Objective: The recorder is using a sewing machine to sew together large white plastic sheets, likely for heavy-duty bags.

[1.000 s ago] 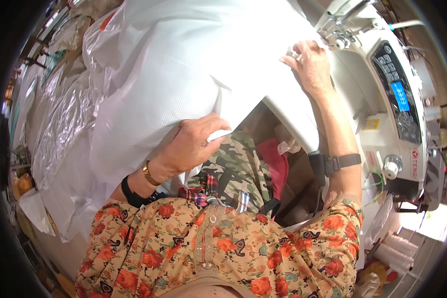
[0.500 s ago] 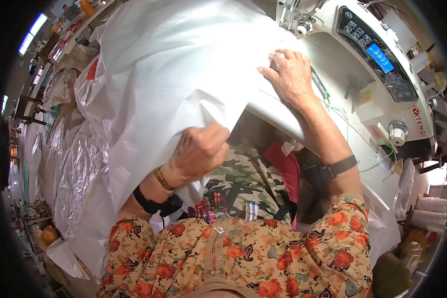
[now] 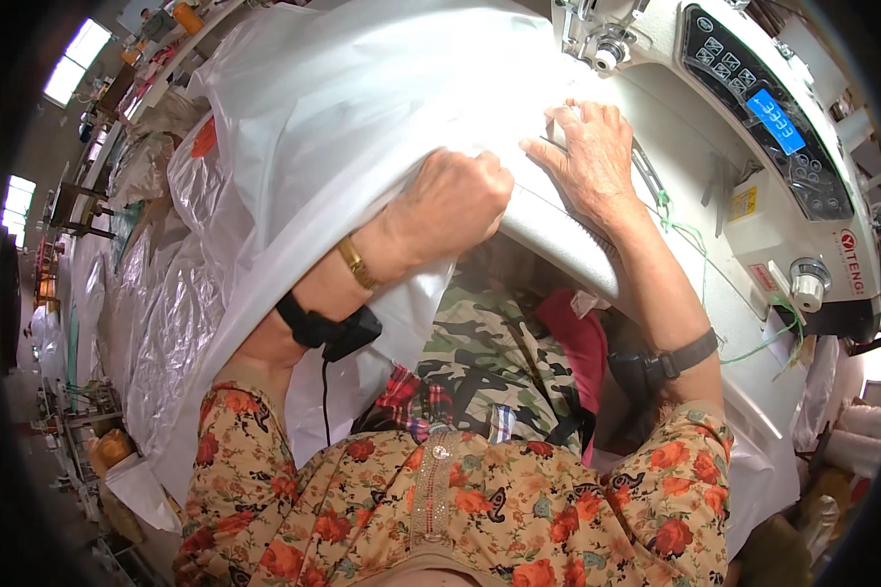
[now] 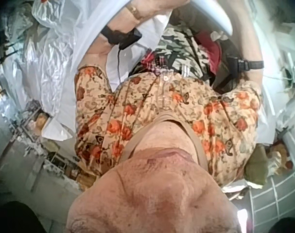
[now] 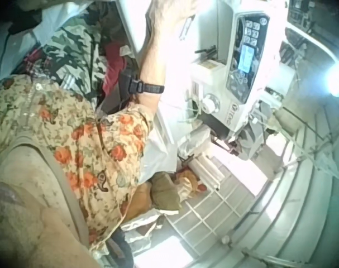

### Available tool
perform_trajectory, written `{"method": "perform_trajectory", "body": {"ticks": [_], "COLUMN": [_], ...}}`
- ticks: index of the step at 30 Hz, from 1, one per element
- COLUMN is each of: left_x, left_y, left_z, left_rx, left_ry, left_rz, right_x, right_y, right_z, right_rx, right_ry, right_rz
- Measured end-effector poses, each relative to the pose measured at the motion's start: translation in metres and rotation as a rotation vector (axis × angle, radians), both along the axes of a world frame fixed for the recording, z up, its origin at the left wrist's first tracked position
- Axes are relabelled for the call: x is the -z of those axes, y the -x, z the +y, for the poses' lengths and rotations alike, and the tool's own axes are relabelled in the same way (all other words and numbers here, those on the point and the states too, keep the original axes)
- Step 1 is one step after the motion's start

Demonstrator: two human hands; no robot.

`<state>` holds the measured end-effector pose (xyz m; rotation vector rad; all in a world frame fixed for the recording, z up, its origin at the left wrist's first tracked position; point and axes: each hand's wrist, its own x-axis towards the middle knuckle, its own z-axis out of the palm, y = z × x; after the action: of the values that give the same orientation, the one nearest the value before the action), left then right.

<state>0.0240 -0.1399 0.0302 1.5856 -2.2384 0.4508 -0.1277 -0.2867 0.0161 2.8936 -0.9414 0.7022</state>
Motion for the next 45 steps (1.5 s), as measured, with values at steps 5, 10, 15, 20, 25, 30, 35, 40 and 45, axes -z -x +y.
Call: {"method": "perform_trajectory", "body": {"ticks": [5, 10, 15, 20, 25, 30, 35, 40, 45], "left_x": [-0.009, -0.007, -0.002, -0.006, 0.008, 0.033, 0.042, 0.046, 0.055], "left_y": [-0.004, -0.016, -0.01, 0.001, -0.034, -0.105, -0.125, -0.121, -0.118], "left_z": [-0.038, -0.073, -0.083, -0.009, 0.035, 0.01, -0.009, -0.019, -0.026], "left_rx": [0.025, -0.062, -0.164, 0.002, -0.241, -0.306, -0.28, -0.237, -0.155], "left_ry": [0.059, 0.017, -0.113, 0.172, 0.231, -0.112, -0.159, -0.145, -0.078], "left_rz": [0.06, 0.135, 0.311, 0.368, 0.28, 0.868, 0.809, 0.795, 0.834], "right_x": [0.006, 0.01, 0.011, 0.017, 0.03, 0.039, 0.047, 0.089, 0.134], "right_y": [-0.004, -0.008, -0.013, -0.013, -0.01, -0.013, 0.003, 0.02, -0.007], "right_z": [-0.005, -0.008, -0.01, -0.01, -0.02, -0.033, 0.013, 0.114, 0.166], "right_rx": [-0.011, -0.006, 0.046, 0.039, 0.025, 0.027, -0.078, -0.092, -0.071], "right_ry": [0.051, 0.047, 0.0, -0.002, 0.001, -0.019, -0.067, -0.392, -1.441], "right_rz": [-0.038, -0.05, -0.053, -0.071, -0.065, -0.047, -0.237, -0.376, -0.305]}}
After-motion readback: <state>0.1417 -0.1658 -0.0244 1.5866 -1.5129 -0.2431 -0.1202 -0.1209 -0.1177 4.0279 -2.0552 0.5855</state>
